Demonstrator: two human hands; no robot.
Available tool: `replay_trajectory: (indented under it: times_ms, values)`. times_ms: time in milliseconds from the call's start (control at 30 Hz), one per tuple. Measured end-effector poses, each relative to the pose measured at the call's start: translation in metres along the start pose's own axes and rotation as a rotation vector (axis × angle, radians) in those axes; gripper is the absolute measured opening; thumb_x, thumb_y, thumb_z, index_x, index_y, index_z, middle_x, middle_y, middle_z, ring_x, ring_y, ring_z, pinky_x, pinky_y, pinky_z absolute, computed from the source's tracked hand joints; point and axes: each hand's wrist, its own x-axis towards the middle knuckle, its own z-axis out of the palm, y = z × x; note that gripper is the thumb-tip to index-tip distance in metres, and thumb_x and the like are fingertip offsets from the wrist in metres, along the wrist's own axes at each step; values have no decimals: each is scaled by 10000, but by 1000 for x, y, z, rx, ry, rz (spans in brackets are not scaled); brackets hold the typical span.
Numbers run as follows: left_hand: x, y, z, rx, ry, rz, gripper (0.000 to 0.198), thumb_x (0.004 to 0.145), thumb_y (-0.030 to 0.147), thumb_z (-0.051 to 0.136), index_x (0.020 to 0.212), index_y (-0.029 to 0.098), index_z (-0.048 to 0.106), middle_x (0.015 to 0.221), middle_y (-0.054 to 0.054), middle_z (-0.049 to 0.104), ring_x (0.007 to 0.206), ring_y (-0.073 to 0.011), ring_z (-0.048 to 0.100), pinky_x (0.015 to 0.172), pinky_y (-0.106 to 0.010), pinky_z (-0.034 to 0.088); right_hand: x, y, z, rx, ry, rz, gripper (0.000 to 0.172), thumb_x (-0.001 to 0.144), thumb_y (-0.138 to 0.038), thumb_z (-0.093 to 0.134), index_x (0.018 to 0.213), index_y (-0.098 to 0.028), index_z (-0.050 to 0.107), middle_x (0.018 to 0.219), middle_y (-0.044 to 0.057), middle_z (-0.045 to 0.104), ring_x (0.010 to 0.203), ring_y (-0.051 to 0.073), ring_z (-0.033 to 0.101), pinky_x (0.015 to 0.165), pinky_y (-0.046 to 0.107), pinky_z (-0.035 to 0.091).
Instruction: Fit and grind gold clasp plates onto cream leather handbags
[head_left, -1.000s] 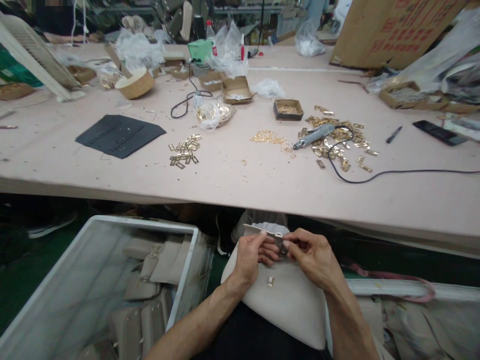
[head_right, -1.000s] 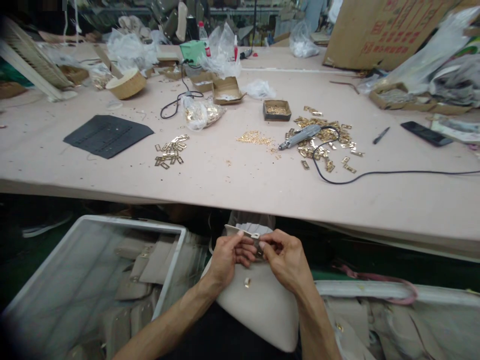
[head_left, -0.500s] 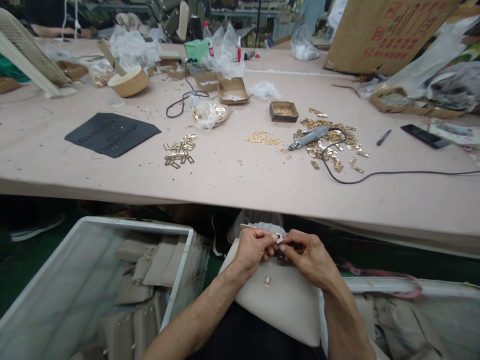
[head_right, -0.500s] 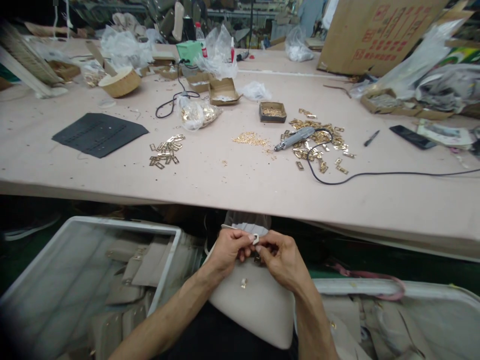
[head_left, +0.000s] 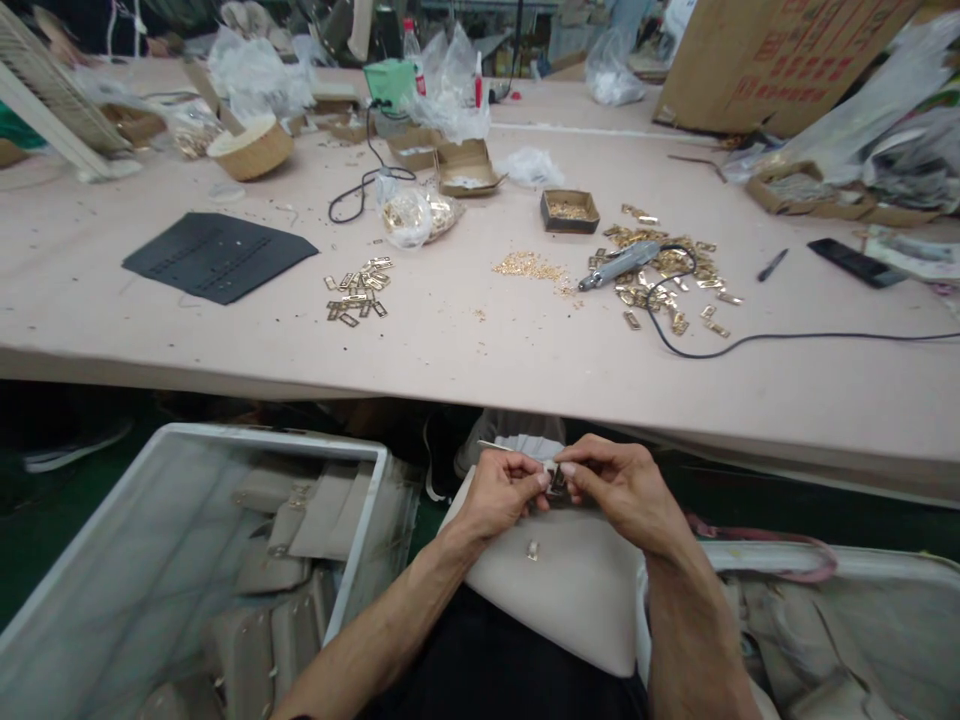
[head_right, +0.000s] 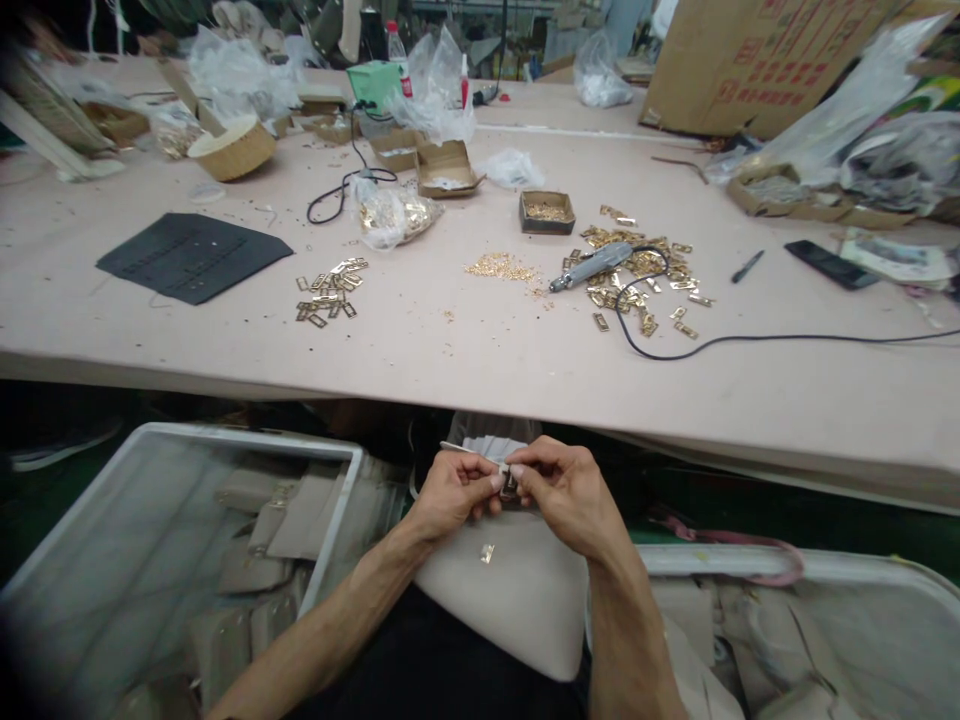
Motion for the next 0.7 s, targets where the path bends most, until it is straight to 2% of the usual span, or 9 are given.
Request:
replay_trajectory:
  times_ms: [300, 533, 700]
  values:
    - [-4, 1, -6, -13, -36, -34, 380, 729, 445, 806, 802, 77, 743, 556, -77, 666, 416, -96, 512, 421, -183, 344, 8, 14, 10, -197, 9, 14, 167, 869, -310, 703, 905, -177, 797, 842, 59, 666, 614, 154, 618, 553, 263, 511]
    - [-6, 7, -5, -8, -59, -66, 332, 720, 412, 794, 769, 87, 742, 560, -77, 663, 422, -96, 514, 432, -188, 354, 6, 19, 9, -216, 14, 26, 147, 867, -298, 710, 895, -185, 799, 841, 58, 674, 662, 164, 627, 571, 261, 502]
    - [-7, 0, -1, -91, -62, -70, 368, 715, 431, 822, 780, 75, 757, 562, -84, 671, 424, -99, 530, 420, -180, 360, 7, 24, 8, -191, 26, 80, 213, 854, -360, 730, 919, -161, 771, 783, 56, 684, 635, 170, 617, 556, 263, 499]
